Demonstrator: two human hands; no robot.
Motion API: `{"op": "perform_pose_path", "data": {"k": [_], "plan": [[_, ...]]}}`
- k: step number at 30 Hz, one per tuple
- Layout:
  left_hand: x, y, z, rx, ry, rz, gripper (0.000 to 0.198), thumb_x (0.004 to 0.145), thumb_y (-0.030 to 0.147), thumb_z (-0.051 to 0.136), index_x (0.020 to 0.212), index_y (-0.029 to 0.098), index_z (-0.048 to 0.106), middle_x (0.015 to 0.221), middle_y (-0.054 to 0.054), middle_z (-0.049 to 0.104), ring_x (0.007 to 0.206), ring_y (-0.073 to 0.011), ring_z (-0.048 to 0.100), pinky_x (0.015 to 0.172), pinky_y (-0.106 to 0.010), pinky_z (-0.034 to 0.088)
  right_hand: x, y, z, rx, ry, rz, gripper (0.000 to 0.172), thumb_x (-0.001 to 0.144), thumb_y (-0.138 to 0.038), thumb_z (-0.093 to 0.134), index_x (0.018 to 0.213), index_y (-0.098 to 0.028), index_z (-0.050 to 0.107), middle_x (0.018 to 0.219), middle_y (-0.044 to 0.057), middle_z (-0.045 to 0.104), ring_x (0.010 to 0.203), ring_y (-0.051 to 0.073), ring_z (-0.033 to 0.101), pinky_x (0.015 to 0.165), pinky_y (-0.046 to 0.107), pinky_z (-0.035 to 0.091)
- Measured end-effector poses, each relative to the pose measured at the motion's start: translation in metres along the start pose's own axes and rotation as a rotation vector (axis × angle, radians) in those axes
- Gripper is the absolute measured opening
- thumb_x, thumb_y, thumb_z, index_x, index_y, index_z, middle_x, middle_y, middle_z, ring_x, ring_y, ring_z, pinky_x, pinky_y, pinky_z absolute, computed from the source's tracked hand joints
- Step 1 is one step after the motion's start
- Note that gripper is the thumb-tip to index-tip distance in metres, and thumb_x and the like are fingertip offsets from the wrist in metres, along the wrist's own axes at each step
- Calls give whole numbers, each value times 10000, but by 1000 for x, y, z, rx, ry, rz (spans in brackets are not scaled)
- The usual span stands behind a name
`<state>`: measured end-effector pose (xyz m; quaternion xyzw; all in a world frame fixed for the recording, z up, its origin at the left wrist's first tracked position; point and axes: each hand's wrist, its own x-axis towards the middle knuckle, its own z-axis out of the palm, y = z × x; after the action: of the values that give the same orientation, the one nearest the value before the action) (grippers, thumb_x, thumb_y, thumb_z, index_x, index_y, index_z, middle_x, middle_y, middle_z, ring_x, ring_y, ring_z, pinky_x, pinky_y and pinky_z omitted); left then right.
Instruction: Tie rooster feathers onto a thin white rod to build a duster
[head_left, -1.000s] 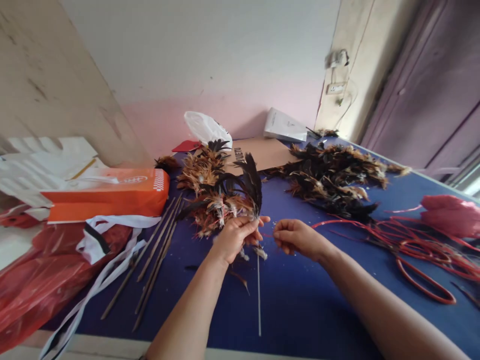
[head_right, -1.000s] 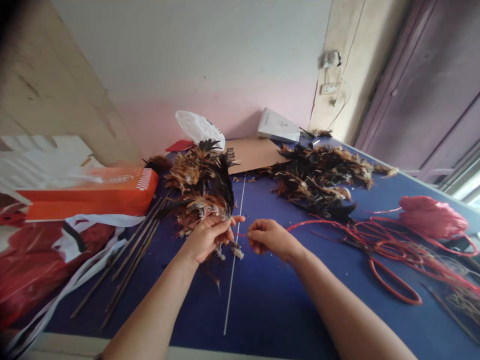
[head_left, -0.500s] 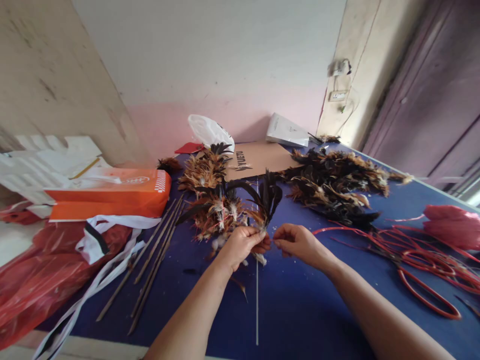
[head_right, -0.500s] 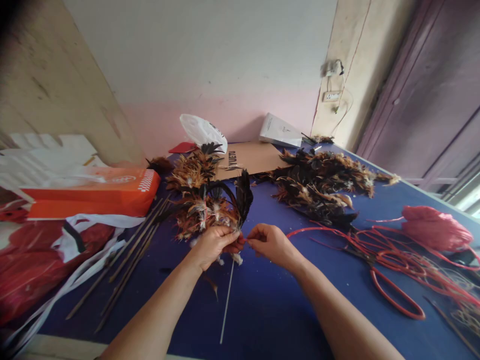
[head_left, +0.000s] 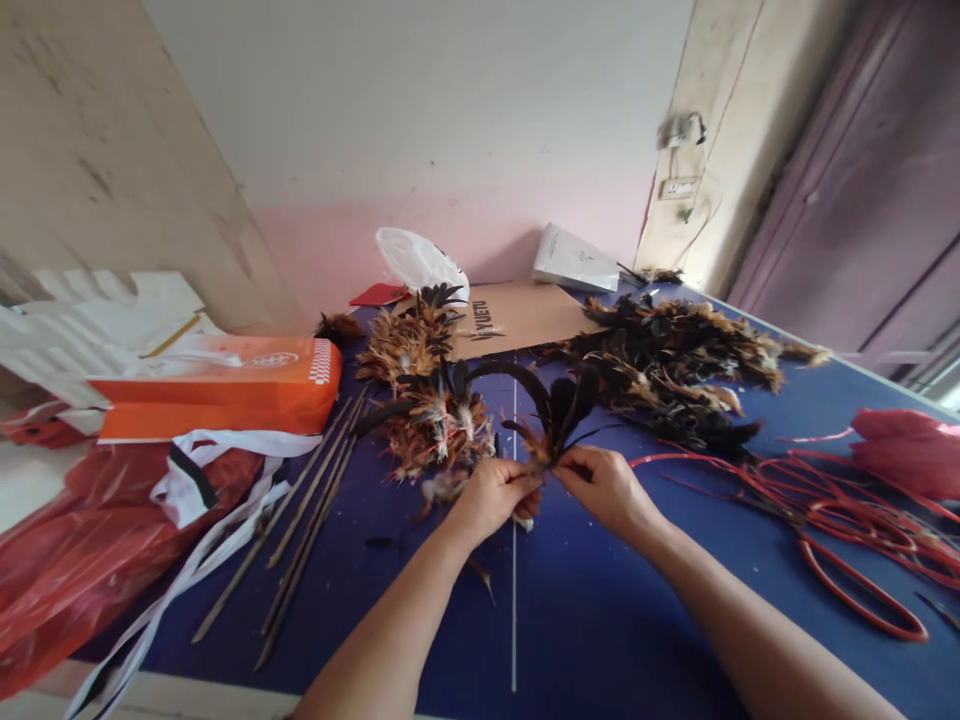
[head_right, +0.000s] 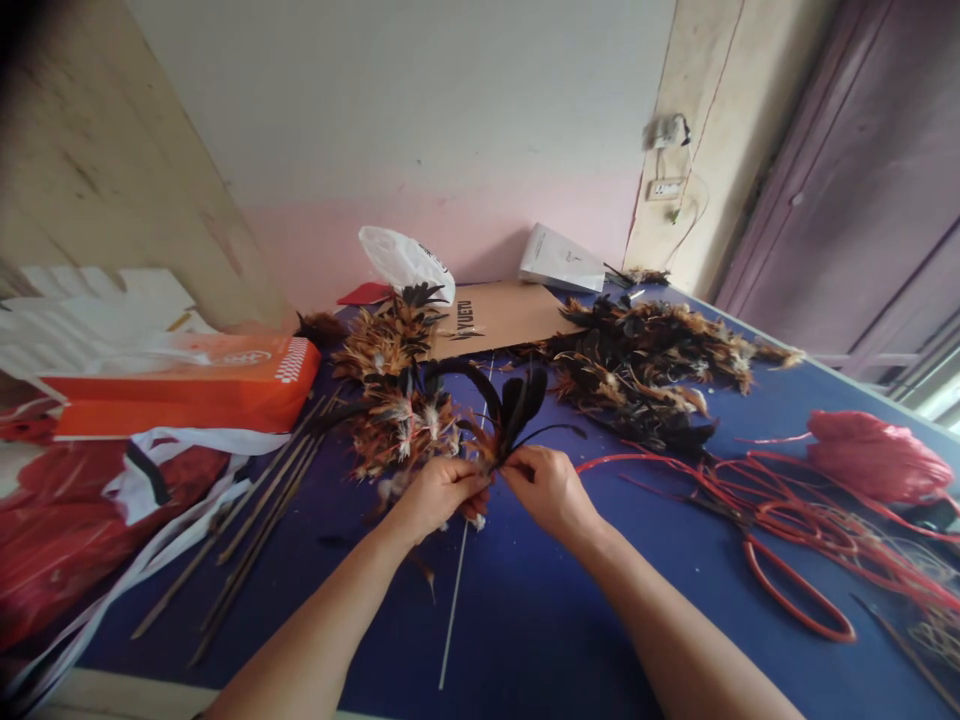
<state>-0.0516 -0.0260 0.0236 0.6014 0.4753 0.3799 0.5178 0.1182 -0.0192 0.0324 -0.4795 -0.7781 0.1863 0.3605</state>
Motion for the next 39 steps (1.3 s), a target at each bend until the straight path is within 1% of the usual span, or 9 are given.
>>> {"op": "perform_pose_path", "data": {"k": [6, 10, 12, 14, 17, 20, 26, 34, 39], "plan": [[5, -7, -8, 179, 163, 68, 299, 756, 334, 498, 540, 135, 553, 457, -12, 540, 417, -104, 537, 454, -215, 437, -1, -5, -5, 30, -112, 73, 236, 751, -326, 515, 627, -159, 625, 539, -7, 556, 527, 113, 481, 490, 209, 336], [4, -11, -4, 258, 104, 104, 277, 769, 282, 469, 547, 134, 544, 451, 0, 529, 412, -94, 531, 439, -196, 417, -3, -16, -7, 24, -34, -102, 201, 766, -260, 512, 608, -160, 584, 603, 3, 558, 580, 110, 487, 557, 216, 354], [3, -11, -2, 237, 69, 92, 272, 766, 278, 477, 546, 132, 543, 451, 3, 526, 410, -92, 529, 429, -190, 412, -3, -20, -7, 50, -2, -118, 218, 776, -273, 507, 596, -161, 557, 605, 3, 543, 581, 107, 481, 556, 216, 352], [3, -8, -2, 159, 75, 53, 275, 760, 289, 498, 541, 130, 545, 445, 3, 529, 403, -90, 527, 424, -190, 415, -3, -19, -9, 97, -1, -40, 233, 776, -314, 508, 603, -165, 551, 560, -10, 514, 535, 101, 460, 509, 212, 337], [4, -1, -8, -16, 160, -36, 271, 740, 306, 551, 544, 120, 564, 445, -3, 548, 384, -79, 518, 412, -176, 410, 0, -13, -12, 219, -48, 133, 239, 760, -369, 517, 642, -167, 566, 476, -35, 464, 445, 87, 412, 436, 206, 299], [5, 3, -16, -259, 208, -87, 203, 718, 279, 607, 619, 102, 614, 497, -12, 584, 401, -62, 526, 395, -142, 400, 3, -4, -14, 372, -62, 237, 242, 746, -389, 530, 665, -164, 574, 451, -42, 464, 408, 75, 389, 417, 202, 292], [3, 6, -21, -767, 36, -257, 78, 753, 135, 579, 764, 77, 630, 575, -13, 598, 464, -51, 564, 411, -110, 445, 5, 0, -15, 644, -37, 295, 248, 740, -397, 550, 710, -155, 596, 474, -27, 508, 413, 69, 406, 416, 197, 305], [0, 12, -21, -1001, -96, -410, 108, 804, 141, 510, 770, 82, 593, 568, -8, 586, 558, -128, 637, 397, -139, 469, 5, 3, -16, 1039, -46, 388, 224, 720, -372, 613, 710, -149, 589, 484, -30, 517, 404, 45, 407, 397, 174, 285], [0, 8, -26, -1166, -203, -434, 84, 793, 132, 526, 766, 88, 592, 591, -6, 578, 637, -134, 644, 460, -139, 492, 8, 12, -16, 1245, 58, 469, 228, 672, -371, 657, 700, -163, 568, 749, 3, 602, 481, 45, 462, 402, 175, 311]]}}
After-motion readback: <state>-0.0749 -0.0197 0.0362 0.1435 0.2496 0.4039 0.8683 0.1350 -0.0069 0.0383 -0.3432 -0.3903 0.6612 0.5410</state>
